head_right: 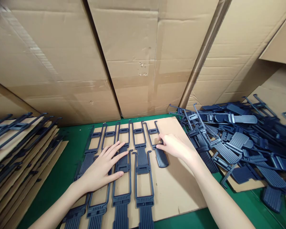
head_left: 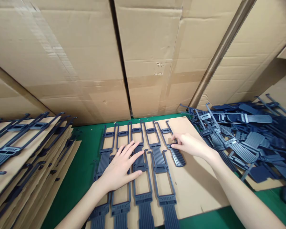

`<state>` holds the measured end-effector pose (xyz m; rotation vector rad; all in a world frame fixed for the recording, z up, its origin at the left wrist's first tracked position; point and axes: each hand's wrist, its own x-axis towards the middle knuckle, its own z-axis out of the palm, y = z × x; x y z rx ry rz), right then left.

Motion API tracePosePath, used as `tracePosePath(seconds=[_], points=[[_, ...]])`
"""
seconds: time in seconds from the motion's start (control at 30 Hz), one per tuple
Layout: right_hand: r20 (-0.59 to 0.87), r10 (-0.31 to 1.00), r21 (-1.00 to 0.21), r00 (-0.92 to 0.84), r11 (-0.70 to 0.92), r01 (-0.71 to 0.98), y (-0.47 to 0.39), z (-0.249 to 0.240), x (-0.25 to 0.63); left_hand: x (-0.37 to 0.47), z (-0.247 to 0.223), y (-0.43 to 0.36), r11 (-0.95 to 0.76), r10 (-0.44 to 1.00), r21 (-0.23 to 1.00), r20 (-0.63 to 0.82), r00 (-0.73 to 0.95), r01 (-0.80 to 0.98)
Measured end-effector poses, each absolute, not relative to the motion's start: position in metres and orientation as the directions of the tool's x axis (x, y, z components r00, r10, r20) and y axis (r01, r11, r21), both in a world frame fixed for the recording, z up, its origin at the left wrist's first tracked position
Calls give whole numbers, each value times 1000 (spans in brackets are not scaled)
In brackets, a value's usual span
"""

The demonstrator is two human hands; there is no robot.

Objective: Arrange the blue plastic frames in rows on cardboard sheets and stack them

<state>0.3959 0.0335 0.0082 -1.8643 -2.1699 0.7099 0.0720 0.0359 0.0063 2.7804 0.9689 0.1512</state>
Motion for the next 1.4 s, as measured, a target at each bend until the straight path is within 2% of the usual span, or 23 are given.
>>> tracePosePath(seconds=[0.13,0.23,0.43,0.83,1.03,1.17,1.27,1.33,1.4], points=[[-179,966,-482,-185,78,873,33,12,394,72,6,36,-764,627,202,9,779,613],[-166,976,-436,-141,55,898,35,7,398,72,7,36,-763,630,194,8,777,617],[18,999,-320,-41,45,946,43,-9,400,72,7,36,-768,625,194,17,780,611],[33,996,-320,-83,89,943,37,1,380,72,5,37,-768,625,217,46,780,603],[76,992,-388,-98,120,914,39,-7,381,71,4,38,-777,618,182,38,785,603],[124,988,-413,-87,131,901,40,11,395,71,4,39,-784,610,180,53,790,594],[242,969,-364,58,35,931,39,29,430,71,3,39,-779,616,181,46,786,600],[286,933,-318,218,-122,940,35,37,459,70,3,39,-775,620,179,37,783,606],[247,889,-252,385,-325,912,30,40,485,70,2,39,-777,619,178,34,785,604]])
